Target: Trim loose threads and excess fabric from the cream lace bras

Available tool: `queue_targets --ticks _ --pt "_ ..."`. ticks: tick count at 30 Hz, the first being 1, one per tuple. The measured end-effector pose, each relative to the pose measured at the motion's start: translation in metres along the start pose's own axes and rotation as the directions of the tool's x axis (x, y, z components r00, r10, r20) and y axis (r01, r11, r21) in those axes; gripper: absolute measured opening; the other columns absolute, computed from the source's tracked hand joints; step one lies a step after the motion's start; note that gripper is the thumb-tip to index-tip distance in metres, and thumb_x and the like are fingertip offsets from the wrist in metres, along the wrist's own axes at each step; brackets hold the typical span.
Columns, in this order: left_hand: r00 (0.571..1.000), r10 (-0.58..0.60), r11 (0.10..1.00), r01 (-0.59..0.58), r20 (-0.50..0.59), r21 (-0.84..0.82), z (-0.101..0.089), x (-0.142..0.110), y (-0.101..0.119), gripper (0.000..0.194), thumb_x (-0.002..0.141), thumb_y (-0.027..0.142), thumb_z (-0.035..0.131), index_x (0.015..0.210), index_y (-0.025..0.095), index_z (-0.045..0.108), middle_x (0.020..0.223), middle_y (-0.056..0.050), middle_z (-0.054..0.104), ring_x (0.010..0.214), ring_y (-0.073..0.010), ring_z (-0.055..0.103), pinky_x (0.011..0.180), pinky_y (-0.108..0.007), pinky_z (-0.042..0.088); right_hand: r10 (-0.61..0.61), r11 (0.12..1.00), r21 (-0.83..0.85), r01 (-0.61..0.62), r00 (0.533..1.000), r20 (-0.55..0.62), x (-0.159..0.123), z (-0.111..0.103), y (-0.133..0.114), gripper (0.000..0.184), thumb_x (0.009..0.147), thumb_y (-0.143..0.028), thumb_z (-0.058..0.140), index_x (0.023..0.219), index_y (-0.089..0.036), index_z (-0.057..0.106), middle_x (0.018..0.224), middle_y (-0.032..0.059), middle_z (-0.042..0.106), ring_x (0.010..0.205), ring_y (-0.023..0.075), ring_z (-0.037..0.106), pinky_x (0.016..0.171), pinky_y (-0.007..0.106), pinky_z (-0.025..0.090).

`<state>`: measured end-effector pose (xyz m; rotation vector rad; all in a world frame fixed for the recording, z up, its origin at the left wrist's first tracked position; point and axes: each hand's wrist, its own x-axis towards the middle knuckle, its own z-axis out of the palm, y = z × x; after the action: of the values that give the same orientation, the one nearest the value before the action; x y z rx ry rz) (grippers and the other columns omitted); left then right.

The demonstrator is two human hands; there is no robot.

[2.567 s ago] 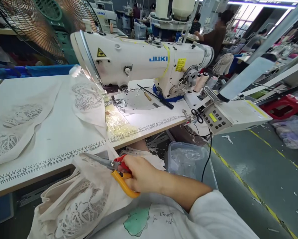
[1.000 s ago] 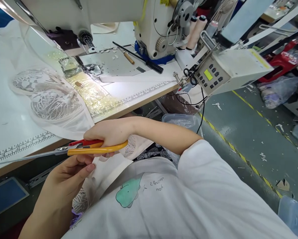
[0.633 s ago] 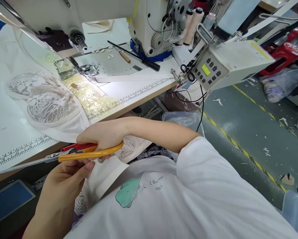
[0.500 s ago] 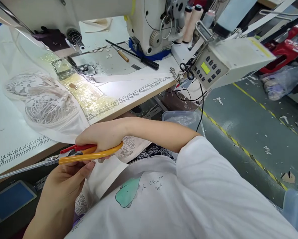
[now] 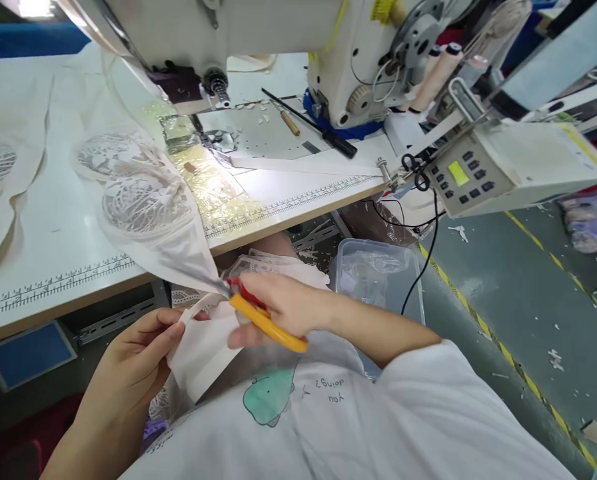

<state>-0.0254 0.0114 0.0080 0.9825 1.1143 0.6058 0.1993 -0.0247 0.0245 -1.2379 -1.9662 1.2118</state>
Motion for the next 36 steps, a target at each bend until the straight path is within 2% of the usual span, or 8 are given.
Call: queue_targets --ticks 3,6,18,24,28,32,34,36 --pt "0.998 0.002 0.998 -0.006 -0.066 -0.061 0.0 -0.004 -0.002 0.023 0.056 0.039 0.079 0.059 0.021 0.067 0.057 0.002 0.058 0.054 -0.0103 0.05 0.047 -0.017 0.038 0.14 0.988 -0.104 -0.116 0.955 0.261 -0.017 0.01 0.009 0.043 0.075 -0.055 0.056 0.067 -0.02 0.032 0.063 -0.0029 0.041 0.054 0.0092 0.035 0.049 0.022 0.03" --pt "0.995 -0.003 0.998 -0.004 -0.096 -0.068 0.002 -0.008 -0.003 0.021 0.056 0.037 0.079 0.058 0.021 0.066 0.058 0.003 0.059 0.051 -0.0084 0.048 0.045 -0.016 0.036 0.263 0.961 -0.188 -0.204 0.89 0.373 -0.021 0.017 0.01 0.033 0.08 -0.045 0.052 0.068 -0.018 0.038 0.066 -0.001 0.045 0.055 0.0095 0.038 0.05 0.021 0.031" --pt "0.989 -0.048 0.998 0.043 -0.141 -0.038 0.009 -0.01 -0.005 0.022 0.055 0.031 0.077 0.057 0.018 0.059 0.053 0.004 0.056 0.046 -0.0074 0.045 0.043 -0.016 0.035 0.226 0.965 -0.199 -0.169 0.922 0.314 -0.007 0.029 0.011 0.037 0.077 -0.052 0.057 0.071 -0.018 0.046 0.065 -0.0009 0.048 0.054 0.0102 0.038 0.049 0.021 0.03" --pt "0.992 -0.041 0.999 0.042 -0.117 0.006 0.011 -0.011 -0.001 0.02 0.059 0.033 0.075 0.058 0.019 0.061 0.06 0.001 0.059 0.053 -0.0115 0.05 0.046 -0.019 0.038 0.332 0.94 -0.159 -0.301 0.914 0.232 -0.009 0.036 0.014 0.039 0.076 -0.049 0.059 0.062 -0.019 0.04 0.056 -0.0034 0.042 0.05 0.0093 0.036 0.048 0.022 0.03" --pt "0.983 0.17 0.96 -0.148 -0.072 0.239 0.014 -0.015 0.002 0.012 0.072 0.029 0.064 0.063 0.022 0.063 0.077 -0.002 0.064 0.073 -0.0168 0.057 0.059 -0.024 0.043 0.36 0.928 -0.117 -0.353 0.932 0.048 -0.009 0.028 0.013 0.045 0.067 -0.053 0.066 0.061 -0.019 0.038 0.057 -0.0034 0.044 0.052 0.0102 0.039 0.049 0.022 0.032" --pt "0.936 0.353 0.864 -0.332 0.016 0.378 0.019 -0.016 0.005 0.009 0.074 0.022 0.062 0.067 0.026 0.064 0.081 0.0 0.061 0.078 -0.0161 0.055 0.063 -0.024 0.041 0.065 0.998 0.0 -0.068 0.946 -0.316 -0.004 0.02 0.008 0.042 0.06 -0.047 0.073 0.077 -0.018 0.048 0.083 0.0041 0.058 0.075 0.0167 0.052 0.069 0.029 0.044" --pt "0.919 0.39 0.83 -0.376 0.053 0.412 0.022 -0.015 0.006 0.009 0.074 0.02 0.062 0.068 0.027 0.065 0.079 0.001 0.059 0.074 -0.0157 0.054 0.059 -0.024 0.039 -0.074 0.995 0.031 0.092 0.925 -0.372 0.0 0.02 0.005 0.033 0.066 -0.036 0.07 0.084 -0.018 0.05 0.09 0.0058 0.06 0.083 0.0178 0.054 0.077 0.031 0.044" --pt "0.897 0.432 0.778 -0.425 0.096 0.463 0.024 -0.013 0.005 0.011 0.077 0.018 0.059 0.072 0.027 0.065 0.083 0.0 0.06 0.077 -0.0164 0.054 0.062 -0.025 0.04 -0.106 0.989 0.06 0.135 0.93 -0.353 0.005 0.024 0.002 0.024 0.068 -0.026 0.065 0.085 -0.018 0.051 0.087 0.0048 0.06 0.081 0.0169 0.054 0.074 0.03 0.044"
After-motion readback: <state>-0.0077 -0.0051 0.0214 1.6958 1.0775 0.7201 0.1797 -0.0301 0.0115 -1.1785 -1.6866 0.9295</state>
